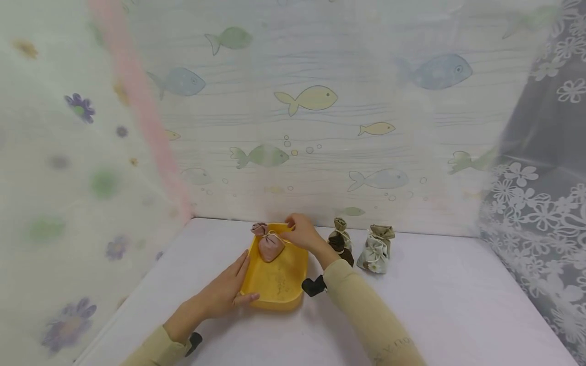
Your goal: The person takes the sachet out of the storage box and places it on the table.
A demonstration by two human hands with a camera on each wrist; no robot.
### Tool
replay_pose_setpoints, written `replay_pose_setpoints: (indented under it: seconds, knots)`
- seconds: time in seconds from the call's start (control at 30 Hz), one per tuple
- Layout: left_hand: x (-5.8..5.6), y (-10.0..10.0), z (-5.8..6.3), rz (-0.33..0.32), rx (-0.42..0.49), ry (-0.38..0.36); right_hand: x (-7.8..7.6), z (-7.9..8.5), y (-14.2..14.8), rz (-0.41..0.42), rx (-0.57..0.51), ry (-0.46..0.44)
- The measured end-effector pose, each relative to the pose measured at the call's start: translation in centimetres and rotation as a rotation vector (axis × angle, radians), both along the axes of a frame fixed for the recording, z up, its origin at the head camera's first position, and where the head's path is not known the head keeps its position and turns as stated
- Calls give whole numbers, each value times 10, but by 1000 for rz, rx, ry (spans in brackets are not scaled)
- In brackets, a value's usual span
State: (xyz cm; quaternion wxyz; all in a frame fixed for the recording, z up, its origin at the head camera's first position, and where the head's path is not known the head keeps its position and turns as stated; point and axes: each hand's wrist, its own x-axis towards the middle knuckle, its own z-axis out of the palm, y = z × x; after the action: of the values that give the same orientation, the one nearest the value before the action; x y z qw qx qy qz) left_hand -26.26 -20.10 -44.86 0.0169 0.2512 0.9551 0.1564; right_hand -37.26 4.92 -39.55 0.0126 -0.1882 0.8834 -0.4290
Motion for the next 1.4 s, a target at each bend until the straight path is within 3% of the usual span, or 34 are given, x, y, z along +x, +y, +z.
replay_pose_setpoints:
  seconds: [0.23, 0.5, 0.63, 0.93, 1.17, 1.4]
  knots:
    - [-3, -1, -2, -8, -26, 37, -10, -6, -18, -39, -51, -89]
    - [-2, 1, -3, -10, -15, 36, -8, -13, -35, 20, -55, -123]
    - [-1, 2, -2, -12, -19, 40, -8, -14, -39, 39, -31, -105]
    - [-3, -2, -4, 1, -22, 30, -13, -18, -43, -34, 56, -90]
    - [-2, -2, -3, -9, -10, 41, 5, -2, -32, 28, -35, -91]
    - [0, -2, 1, 2, -6, 14, 27, 25, -19, 87, -106, 10]
